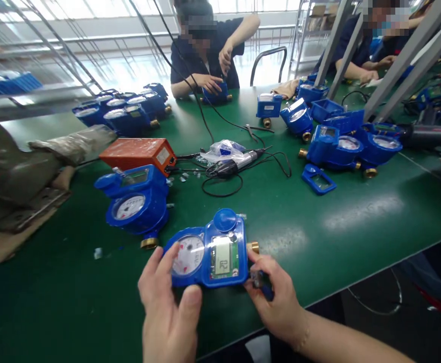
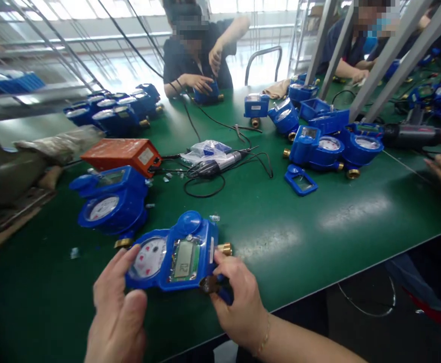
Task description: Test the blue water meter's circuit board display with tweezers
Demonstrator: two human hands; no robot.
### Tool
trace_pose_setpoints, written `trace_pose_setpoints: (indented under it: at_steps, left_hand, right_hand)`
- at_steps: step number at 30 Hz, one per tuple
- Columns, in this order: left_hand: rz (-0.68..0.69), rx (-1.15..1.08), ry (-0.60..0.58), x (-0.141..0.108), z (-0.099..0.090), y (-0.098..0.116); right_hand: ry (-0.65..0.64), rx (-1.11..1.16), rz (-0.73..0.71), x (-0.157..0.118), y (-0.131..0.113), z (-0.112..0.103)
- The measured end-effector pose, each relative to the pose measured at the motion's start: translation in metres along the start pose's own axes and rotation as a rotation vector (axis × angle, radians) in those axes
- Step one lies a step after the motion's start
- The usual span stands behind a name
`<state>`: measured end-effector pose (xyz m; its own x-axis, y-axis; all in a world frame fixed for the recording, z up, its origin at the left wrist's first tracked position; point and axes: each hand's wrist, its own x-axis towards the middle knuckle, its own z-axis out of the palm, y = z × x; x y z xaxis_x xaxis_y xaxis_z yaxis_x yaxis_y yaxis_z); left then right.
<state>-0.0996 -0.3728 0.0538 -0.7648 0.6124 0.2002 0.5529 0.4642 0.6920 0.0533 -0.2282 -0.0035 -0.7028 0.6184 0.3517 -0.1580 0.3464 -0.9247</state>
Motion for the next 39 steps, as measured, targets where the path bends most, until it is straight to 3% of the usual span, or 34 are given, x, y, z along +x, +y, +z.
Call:
trace_pose_setpoints:
  at_steps: [3, 6, 12, 18, 23, 28, 39]
  left_hand:
    - [0.04, -0.017, 0.06, 0.019, 0.015, 0.016]
    - [0.147, -0.212, -0.071, 0.05, 0.015, 0.01]
    - [0.218, -0.419, -0.275, 0.084, 0.015, -0.002]
    - [0.252, -0.473, -0.28, 0.088, 0.022, 0.0]
    - [0.189, -0.497, -0.264, 0.081, 0.023, -0.004]
    - [0.172, -0.525, -0.245, 0.078, 0.027, -0.001]
    - [0.198, -0.505, -0.244, 0.078, 0.029, -0.005]
  right_hand:
    - [-0.074, 0.112, -0.028, -0.009, -0.011, -0.001]
    - [-0.154, 0.232, 0.062, -0.021, -0.018, -0.01]
    - [-0.182, 0.583, 0.609, -0.039, -0.022, -0.035]
    - [-0.223, 0.694, 0.712, -0.035, -0.032, -0.046]
    - [-0.319, 0.546, 0.841, -0.038, -0.03, -0.043]
    - [-0.207, 0.522, 0.926, -0.037, -0.033, -0.036]
    - [-0.171, 0.443, 0.954, -0.033, -0.034, -0.031]
